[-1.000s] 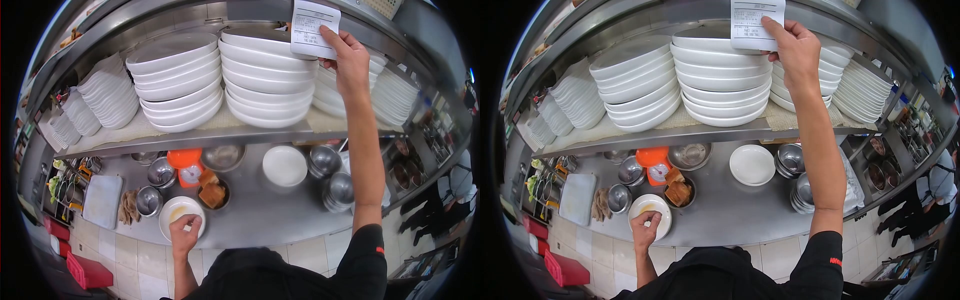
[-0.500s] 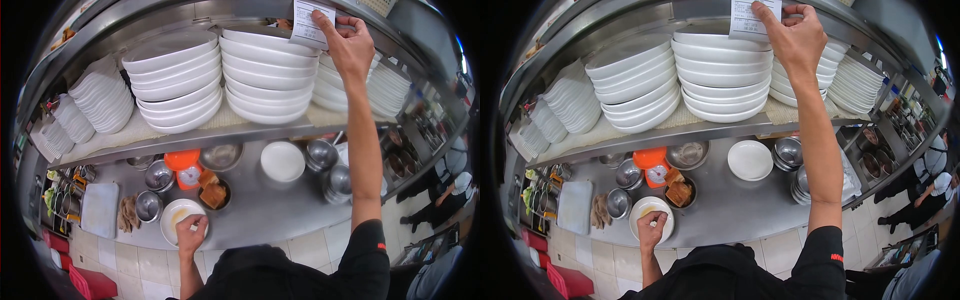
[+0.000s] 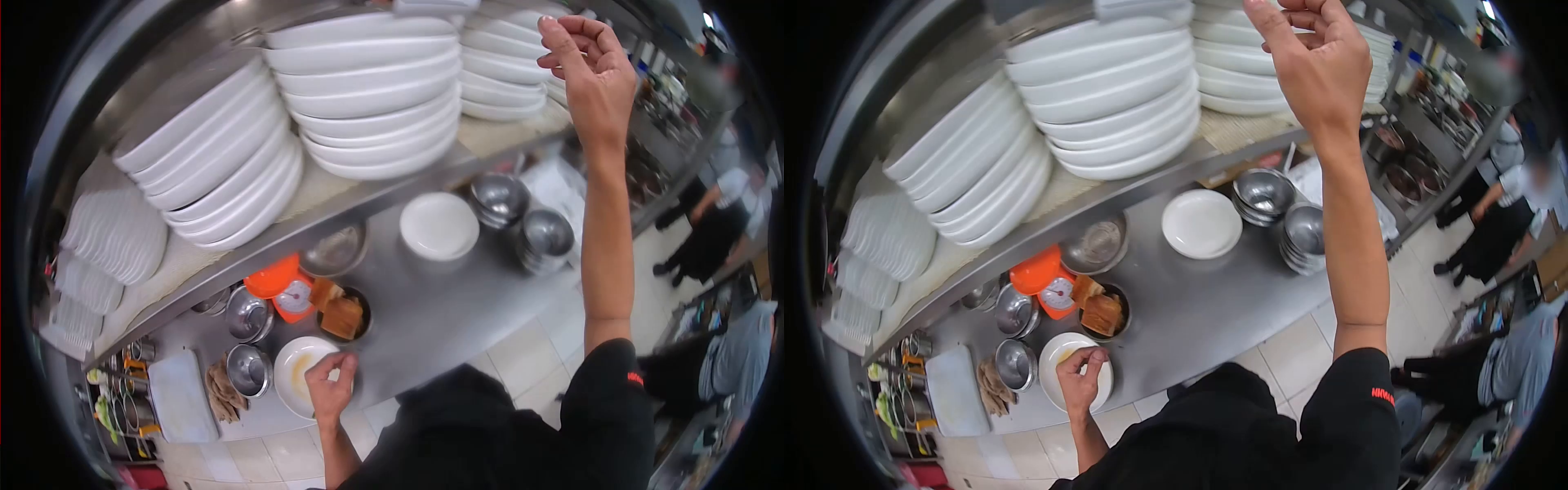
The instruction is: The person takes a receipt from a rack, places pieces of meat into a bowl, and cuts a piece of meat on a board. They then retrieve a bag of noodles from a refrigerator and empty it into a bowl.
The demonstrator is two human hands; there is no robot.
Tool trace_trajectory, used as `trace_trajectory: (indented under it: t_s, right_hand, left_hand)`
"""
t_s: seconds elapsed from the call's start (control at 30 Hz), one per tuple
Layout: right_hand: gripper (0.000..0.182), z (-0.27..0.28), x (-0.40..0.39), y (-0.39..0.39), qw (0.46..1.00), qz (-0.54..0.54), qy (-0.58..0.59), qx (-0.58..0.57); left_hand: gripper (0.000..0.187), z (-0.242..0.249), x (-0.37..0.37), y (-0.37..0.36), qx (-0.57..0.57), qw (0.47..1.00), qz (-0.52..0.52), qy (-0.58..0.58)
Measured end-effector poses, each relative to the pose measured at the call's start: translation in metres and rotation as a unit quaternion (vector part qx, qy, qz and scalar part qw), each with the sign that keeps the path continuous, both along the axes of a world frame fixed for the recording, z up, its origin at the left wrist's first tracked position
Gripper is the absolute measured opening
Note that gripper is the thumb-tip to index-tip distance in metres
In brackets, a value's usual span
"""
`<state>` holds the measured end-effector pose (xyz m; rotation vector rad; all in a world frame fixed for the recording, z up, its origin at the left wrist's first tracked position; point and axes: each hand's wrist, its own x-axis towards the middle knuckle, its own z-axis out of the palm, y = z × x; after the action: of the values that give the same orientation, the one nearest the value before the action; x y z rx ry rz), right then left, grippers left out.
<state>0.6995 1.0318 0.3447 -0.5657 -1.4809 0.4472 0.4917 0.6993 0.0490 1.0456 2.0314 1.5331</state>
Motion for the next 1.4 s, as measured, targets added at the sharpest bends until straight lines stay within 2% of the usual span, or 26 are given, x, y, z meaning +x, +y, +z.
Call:
trace_trajectory:
  t_s: [0.13, 0.23, 0.37, 0.4, 0.5, 0.6, 0.7, 0.73, 0.83, 0.97, 1.07, 1.17, 1.2, 1.3, 1.4]
  right_hand:
    - [0.031, -0.046, 0.065, 0.009, 0.998, -0.053, 0.011, 0.04]
    - [0.028, -0.082, 0.122, 0.015, 0.995, -0.064, 0.026, -0.067]
    - [0.02, -0.152, 0.21, 0.034, 0.988, -0.04, 0.027, -0.145]
    - [0.018, -0.171, 0.23, 0.034, 0.981, -0.044, 0.025, -0.189]
    - [0.013, -0.24, 0.293, 0.043, 0.953, -0.047, 0.021, -0.297]
    - [0.009, -0.311, 0.352, 0.044, 0.927, -0.057, -0.011, -0.371]
    - [0.01, -0.33, 0.389, 0.029, 0.871, -0.071, 0.002, -0.486]
    - [0.011, -0.334, 0.4, 0.029, 0.847, -0.066, 0.019, -0.528]
    - [0.015, -0.35, 0.431, 0.033, 0.832, -0.118, -0.01, -0.542]
    - [0.017, -0.362, 0.45, 0.053, 0.847, -0.18, -0.041, -0.498]
    - [0.017, -0.344, 0.457, 0.068, 0.853, -0.218, -0.07, -0.468]
    - [0.017, -0.334, 0.475, 0.079, 0.86, -0.262, -0.064, -0.433]
    - [0.017, -0.337, 0.485, 0.086, 0.852, -0.27, -0.047, -0.447]
    - [0.017, -0.344, 0.512, 0.106, 0.843, -0.262, 0.013, -0.47]
    - [0.016, -0.357, 0.531, 0.144, 0.851, -0.233, 0.048, -0.468]
  left_hand:
    - [0.017, 0.012, 0.015, 0.024, -0.026, 0.998, -0.049, 0.034]
    - [0.018, 0.011, 0.036, 0.046, -0.053, 0.998, -0.038, 0.021]
    - [0.021, -0.009, 0.088, 0.099, -0.038, 0.997, -0.036, -0.056]
    - [0.025, -0.01, 0.11, 0.119, -0.041, 0.994, -0.044, -0.09]
    - [0.033, -0.03, 0.169, 0.189, -0.075, 0.988, -0.093, -0.097]
    - [0.047, -0.049, 0.218, 0.266, -0.089, 0.976, -0.146, -0.136]
    - [0.057, -0.085, 0.242, 0.341, -0.088, 0.988, -0.114, -0.055]
    - [0.062, -0.084, 0.247, 0.359, -0.12, 0.987, -0.102, -0.027]
    - [0.055, -0.079, 0.25, 0.395, -0.196, 0.97, -0.092, 0.107]
    - [0.035, -0.091, 0.245, 0.405, -0.195, 0.952, -0.095, 0.213]
    - [0.024, -0.082, 0.252, 0.402, -0.084, 0.949, -0.05, 0.299]
    - [0.013, -0.058, 0.263, 0.404, -0.058, 0.993, -0.058, 0.08]
    - [0.005, -0.061, 0.26, 0.41, 0.002, 0.998, -0.069, 0.006]
    - [0.006, -0.058, 0.258, 0.409, -0.013, 0.993, -0.053, -0.105]
    - [0.01, -0.056, 0.263, 0.408, -0.032, 0.992, -0.016, -0.12]
